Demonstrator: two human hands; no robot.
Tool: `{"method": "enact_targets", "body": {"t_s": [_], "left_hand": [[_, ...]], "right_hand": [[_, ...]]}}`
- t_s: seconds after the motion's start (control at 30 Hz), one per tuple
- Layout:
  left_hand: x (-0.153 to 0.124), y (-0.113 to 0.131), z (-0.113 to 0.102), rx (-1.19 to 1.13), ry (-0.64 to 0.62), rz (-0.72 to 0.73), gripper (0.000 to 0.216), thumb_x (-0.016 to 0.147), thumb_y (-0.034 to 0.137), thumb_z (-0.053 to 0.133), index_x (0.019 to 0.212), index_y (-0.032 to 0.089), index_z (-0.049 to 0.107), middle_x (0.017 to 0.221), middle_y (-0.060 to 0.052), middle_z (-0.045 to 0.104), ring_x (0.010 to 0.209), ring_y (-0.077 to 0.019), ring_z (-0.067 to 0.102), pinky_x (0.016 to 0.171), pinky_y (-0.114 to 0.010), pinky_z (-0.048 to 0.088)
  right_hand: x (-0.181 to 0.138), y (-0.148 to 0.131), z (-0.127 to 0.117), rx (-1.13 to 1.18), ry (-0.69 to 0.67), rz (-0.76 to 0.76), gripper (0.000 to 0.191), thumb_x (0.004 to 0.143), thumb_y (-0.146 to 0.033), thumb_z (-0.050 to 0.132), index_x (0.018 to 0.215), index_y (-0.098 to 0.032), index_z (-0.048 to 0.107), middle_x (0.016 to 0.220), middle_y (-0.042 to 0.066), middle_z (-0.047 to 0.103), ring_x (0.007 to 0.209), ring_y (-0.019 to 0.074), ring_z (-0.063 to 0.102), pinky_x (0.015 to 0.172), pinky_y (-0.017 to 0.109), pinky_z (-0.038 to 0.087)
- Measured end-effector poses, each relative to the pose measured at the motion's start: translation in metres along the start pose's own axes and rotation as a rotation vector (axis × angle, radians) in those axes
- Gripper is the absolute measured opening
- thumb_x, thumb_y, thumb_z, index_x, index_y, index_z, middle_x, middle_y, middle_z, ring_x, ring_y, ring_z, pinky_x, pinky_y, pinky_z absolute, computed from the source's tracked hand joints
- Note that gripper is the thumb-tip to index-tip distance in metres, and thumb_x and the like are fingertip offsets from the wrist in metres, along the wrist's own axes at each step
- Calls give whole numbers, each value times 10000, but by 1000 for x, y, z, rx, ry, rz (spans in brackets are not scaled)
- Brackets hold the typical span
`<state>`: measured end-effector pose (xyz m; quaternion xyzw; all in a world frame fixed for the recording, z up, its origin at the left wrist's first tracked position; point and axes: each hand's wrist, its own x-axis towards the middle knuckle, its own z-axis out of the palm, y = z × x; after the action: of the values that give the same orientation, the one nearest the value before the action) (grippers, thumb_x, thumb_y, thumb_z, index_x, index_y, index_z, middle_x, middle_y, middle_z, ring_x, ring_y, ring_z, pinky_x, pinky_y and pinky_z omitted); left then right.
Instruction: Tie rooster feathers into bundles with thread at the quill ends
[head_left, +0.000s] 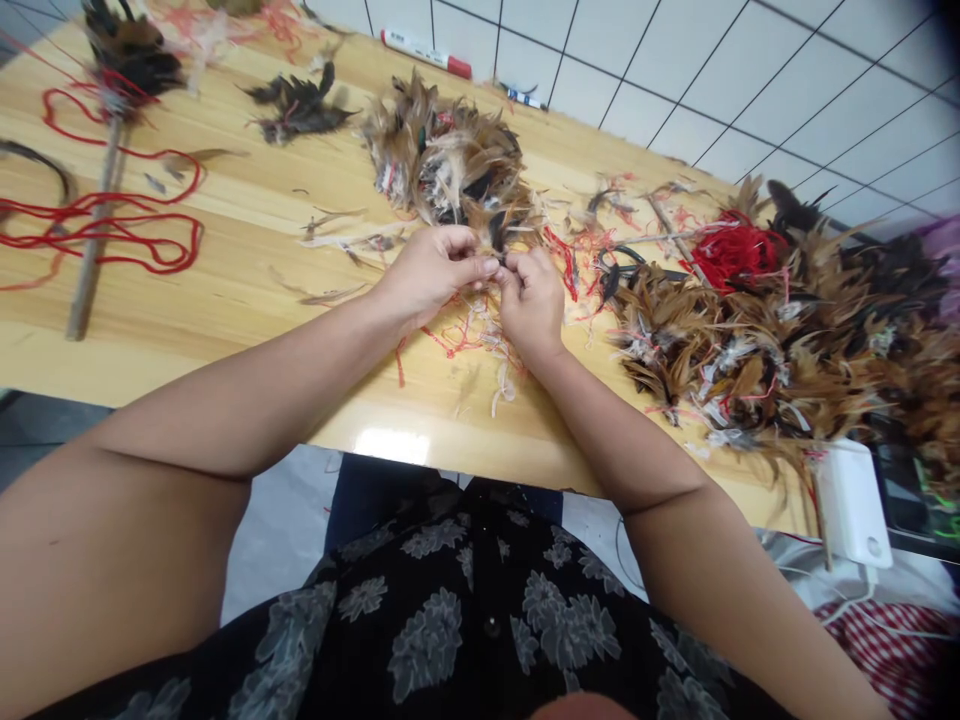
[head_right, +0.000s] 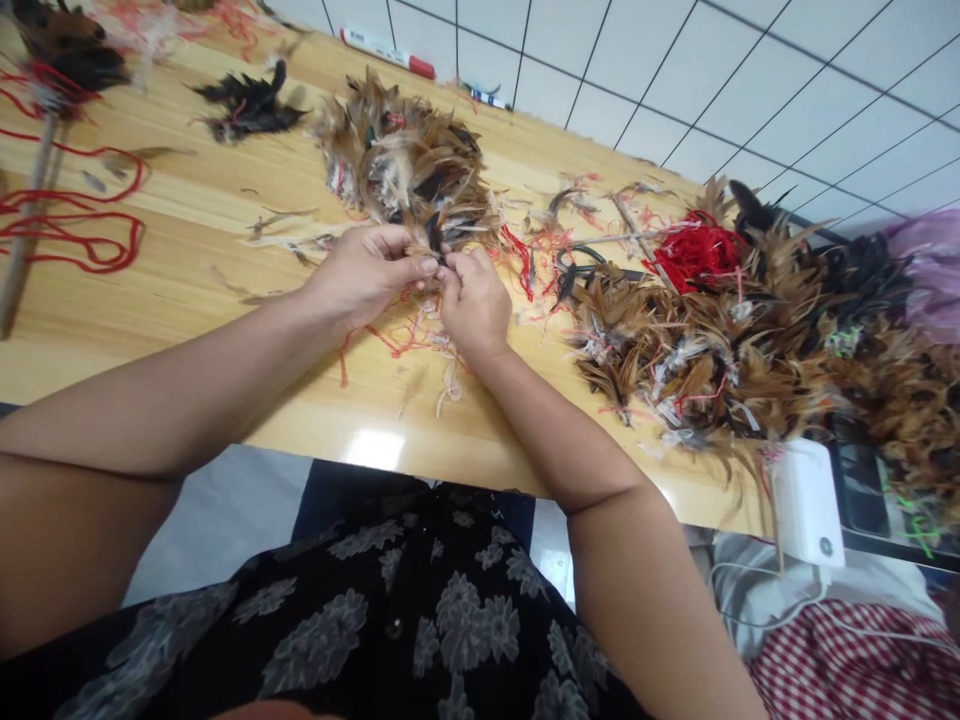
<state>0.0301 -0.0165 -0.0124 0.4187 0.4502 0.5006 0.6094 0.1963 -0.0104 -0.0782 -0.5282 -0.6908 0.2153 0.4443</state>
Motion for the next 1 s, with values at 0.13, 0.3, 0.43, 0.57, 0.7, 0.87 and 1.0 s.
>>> {"method": "enact_targets", "body": {"t_s": [0.13, 0.3, 0.43, 0.57, 0.7, 0.87, 1.0], "left_hand": [[4, -6, -2, -10, -15, 22, 322, 827, -16, 990, 747, 191, 758, 750, 18, 735, 683, -116, 601, 695, -258, 497], [6, -13, -5, -64, -54, 72, 324, 835, 144, 1088, 791, 233, 779, 770, 29, 734, 773, -150, 633, 773, -294, 529], [8, -8, -13, -132, -86, 72, 331, 848, 204, 1095, 780, 238, 773, 740, 23, 709, 725, -133, 561, 721, -299, 469], [13, 3, -24, -124, -137, 29, 435, 802, 331, 1149, 730, 240, 729, 707, 27, 660, 712, -118, 519, 716, -313, 426], [10, 11, -24, -80, -169, 12, 570, 533, 490, 1241, 669, 278, 730, 704, 19, 670, 735, -141, 490, 720, -345, 387], [9, 4, -22, 1, -170, 55, 455, 574, 465, 1183, 679, 285, 779, 713, -1, 695, 724, -160, 483, 714, -357, 371], [14, -7, -23, 8, -168, 64, 432, 682, 415, 1162, 690, 274, 754, 698, 2, 671, 687, -153, 470, 676, -350, 353]], "right_hand": [[-7, -7, 0, -71, 5, -7, 410, 1191, -594, 566, 1018, -258, 725, 1115, 98, 666, 1127, 270, 652, 1079, 427, 621], [-8, -4, 3, -111, -22, -54, 482, 1210, -648, 497, 1032, -261, 723, 1080, 98, 670, 1128, 274, 674, 1065, 426, 619], [-5, -5, 1, -46, -65, -65, 470, 1187, -674, 576, 1051, -267, 768, 1086, 93, 714, 1140, 271, 703, 1064, 414, 614], [4, -3, -9, 78, -38, -26, 489, 1164, -706, 625, 1098, -261, 815, 1113, 87, 758, 1098, 254, 708, 1092, 441, 616], [12, -3, -17, 154, -9, 24, 524, 1128, -753, 671, 1081, -255, 828, 1057, 69, 768, 1027, 235, 689, 1081, 455, 617], [11, -14, -14, 151, -111, 19, 523, 1054, -756, 794, 935, -247, 820, 883, 31, 691, 958, 221, 661, 996, 406, 589], [9, -19, -13, 142, -168, 34, 547, 989, -773, 868, 881, -241, 802, 818, 7, 630, 904, 203, 627, 947, 383, 560]]}}
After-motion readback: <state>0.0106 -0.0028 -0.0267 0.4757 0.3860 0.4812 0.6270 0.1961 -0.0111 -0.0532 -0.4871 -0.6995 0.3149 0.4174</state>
